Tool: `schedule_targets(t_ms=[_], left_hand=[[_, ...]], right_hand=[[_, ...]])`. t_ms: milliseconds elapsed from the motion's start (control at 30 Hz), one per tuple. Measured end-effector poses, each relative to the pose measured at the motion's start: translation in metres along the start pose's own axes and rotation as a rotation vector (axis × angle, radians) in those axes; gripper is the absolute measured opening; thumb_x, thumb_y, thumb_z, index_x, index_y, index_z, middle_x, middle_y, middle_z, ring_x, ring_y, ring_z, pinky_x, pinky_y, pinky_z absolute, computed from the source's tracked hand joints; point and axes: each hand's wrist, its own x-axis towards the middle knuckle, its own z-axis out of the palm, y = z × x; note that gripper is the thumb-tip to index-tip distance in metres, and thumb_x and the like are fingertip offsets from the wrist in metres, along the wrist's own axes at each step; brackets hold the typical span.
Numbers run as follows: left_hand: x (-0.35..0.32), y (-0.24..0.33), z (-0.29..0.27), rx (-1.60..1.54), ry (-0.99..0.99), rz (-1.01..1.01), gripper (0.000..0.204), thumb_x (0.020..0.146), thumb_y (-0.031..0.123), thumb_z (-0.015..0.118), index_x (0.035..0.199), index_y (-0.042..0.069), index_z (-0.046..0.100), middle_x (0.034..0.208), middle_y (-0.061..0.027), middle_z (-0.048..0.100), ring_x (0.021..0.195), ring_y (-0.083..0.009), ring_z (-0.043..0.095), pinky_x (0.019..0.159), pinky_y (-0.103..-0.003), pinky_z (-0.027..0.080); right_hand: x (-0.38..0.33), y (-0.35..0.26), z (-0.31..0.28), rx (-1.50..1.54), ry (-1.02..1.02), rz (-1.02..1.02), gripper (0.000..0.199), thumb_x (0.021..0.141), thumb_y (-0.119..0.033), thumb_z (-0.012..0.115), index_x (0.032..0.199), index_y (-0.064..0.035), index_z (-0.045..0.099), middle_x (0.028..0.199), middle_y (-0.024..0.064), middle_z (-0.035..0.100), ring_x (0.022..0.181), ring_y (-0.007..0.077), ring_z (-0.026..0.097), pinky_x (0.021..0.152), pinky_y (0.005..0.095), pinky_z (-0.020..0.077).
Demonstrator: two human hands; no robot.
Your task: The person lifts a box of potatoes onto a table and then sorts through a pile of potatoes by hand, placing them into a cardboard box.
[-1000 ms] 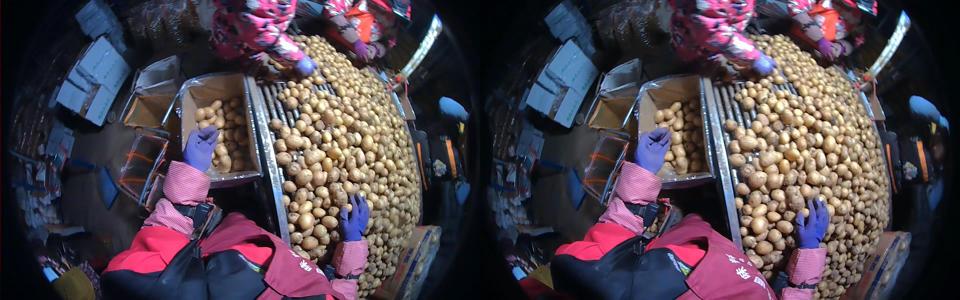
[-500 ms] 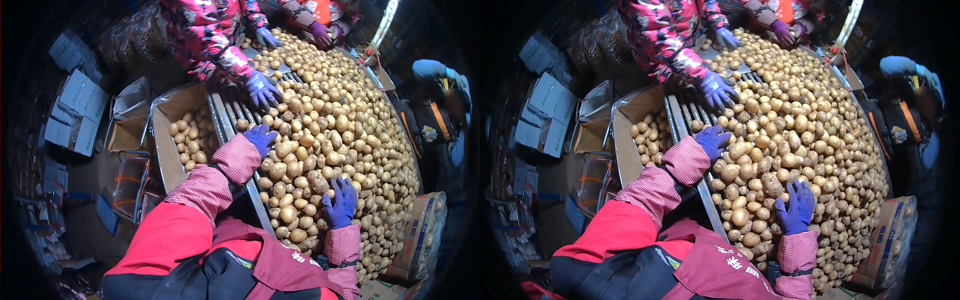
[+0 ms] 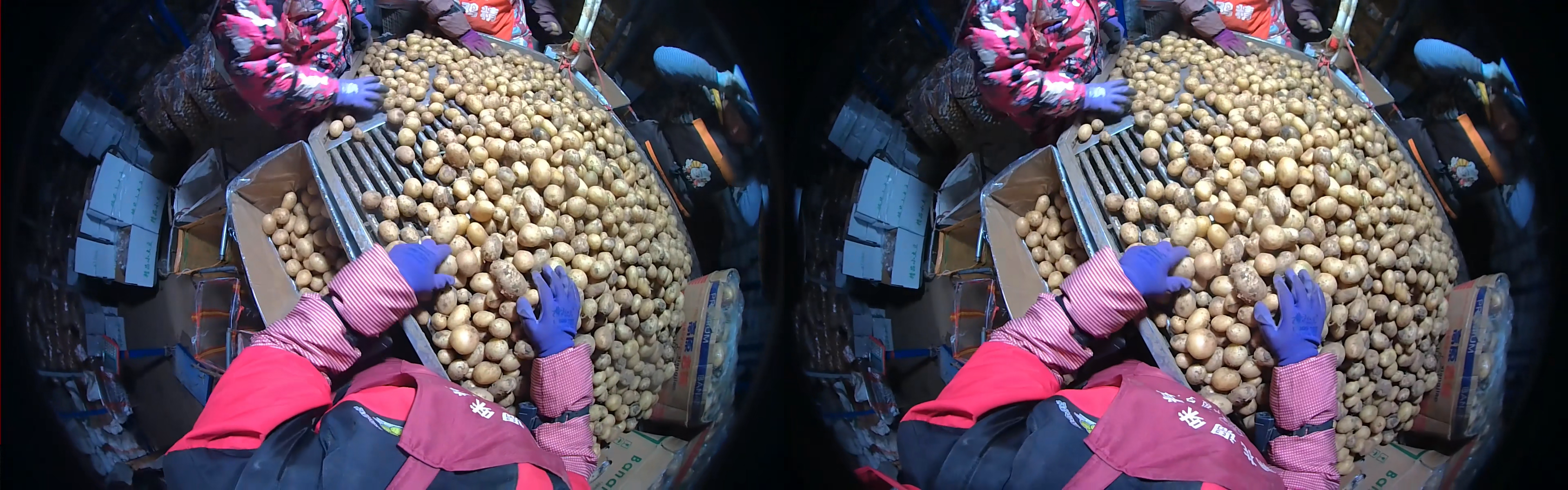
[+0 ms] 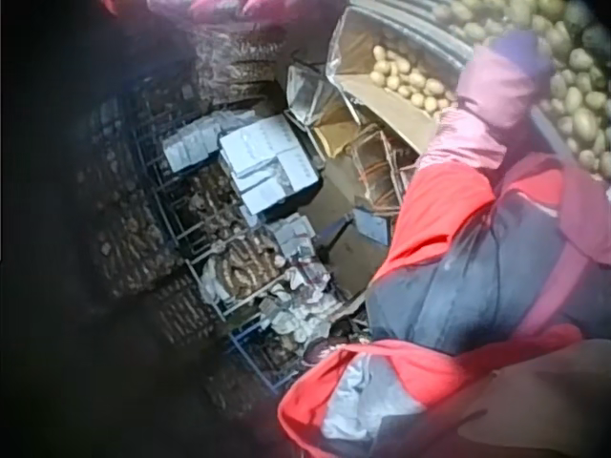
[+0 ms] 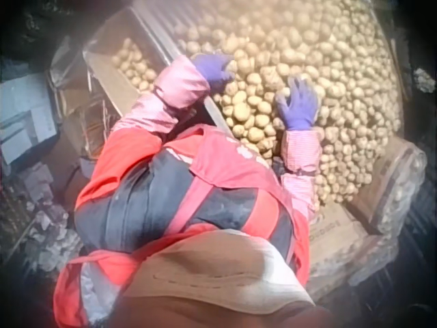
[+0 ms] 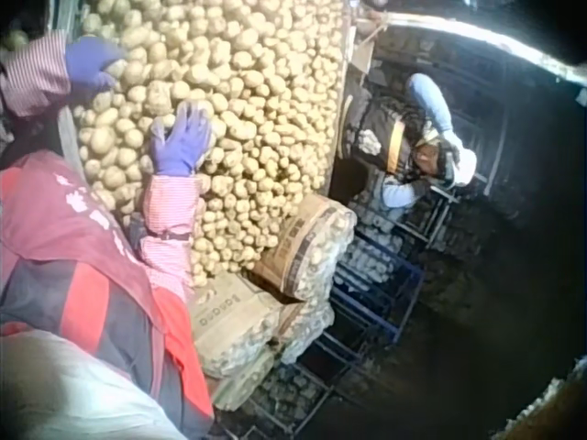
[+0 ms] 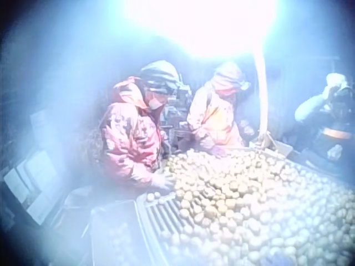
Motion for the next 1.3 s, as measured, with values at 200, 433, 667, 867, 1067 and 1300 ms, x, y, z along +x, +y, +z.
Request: schedule_targets(t_ms=[200,433,667,867,1067,1300], left_hand=[[-0.037,-0.032,0.0,-1.831,-0.223,0.094,0.076,0.083,0.017,0.063,0.149,0.023,0.025,0.129,-0.0131,0.051,0.092,-0.027,0.066,0.07,-0.041,0.059],[-0.097,-0.096,-0.003,-1.914,0.307,0.138,0.071,0.071,0.008,0.059,0.139,0.009,0.038,0.127,-0.0237,0.053,0.085,-0.0324,0.066,0.061,-0.04,0.061],[-0.135,-0.133,-0.022,-0.958,0.458,-0.323,0.062,0.085,0.009,0.062,0.142,0.007,0.038,0.123,-0.0146,0.053,0.094,-0.0198,0.06,0.065,-0.026,0.053],[-0.066,0.037,0.033,-0.084,-0.048,0.411,0.068,0.08,0.044,0.07,0.136,0.015,0.046,0.123,-0.0185,0.052,0.104,-0.0349,0.06,0.084,-0.045,0.05],[-0.028,0.052,0.063,-0.332,-0.397,0.331,0.056,0.088,0.041,0.057,0.136,0.014,0.043,0.126,-0.0138,0.051,0.1,-0.0322,0.062,0.086,-0.044,0.05],[-0.063,0.037,0.032,-1.242,-0.324,0.131,0.059,0.09,0.002,0.054,0.145,0.012,0.034,0.115,-0.0088,0.06,0.095,-0.015,0.062,0.077,-0.028,0.054]], right_hand=[[-0.006,0.004,0.002,0.0,0.004,-0.019,0.057,0.08,-0.042,0.064,0.127,-0.0102,0.056,0.137,0.0125,0.049,0.133,0.0334,0.039,0.109,0.0509,0.0268],[-0.007,0.005,0.002,0.029,0.035,-0.021,0.056,0.081,-0.042,0.064,0.127,-0.0099,0.056,0.137,0.0126,0.05,0.132,0.0341,0.04,0.108,0.0499,0.0276],[-0.003,0.004,0.003,-0.005,0.013,0.013,0.055,0.082,-0.045,0.064,0.127,-0.0131,0.057,0.136,0.0115,0.05,0.132,0.0325,0.039,0.108,0.0499,0.0282],[-0.003,0.006,0.006,0.017,0.012,0.006,0.057,0.081,-0.046,0.065,0.127,-0.0137,0.057,0.136,0.0104,0.05,0.133,0.0324,0.039,0.108,0.0498,0.028],[-0.005,0.005,0.005,0.012,0.032,0.003,0.055,0.081,-0.043,0.065,0.127,-0.0133,0.057,0.135,0.0103,0.05,0.131,0.0325,0.04,0.108,0.049,0.0292],[-0.005,0.006,0.004,0.003,0.017,0.005,0.058,0.08,-0.046,0.065,0.127,-0.013,0.056,0.137,0.0105,0.049,0.133,0.0323,0.038,0.108,0.05,0.0275]])
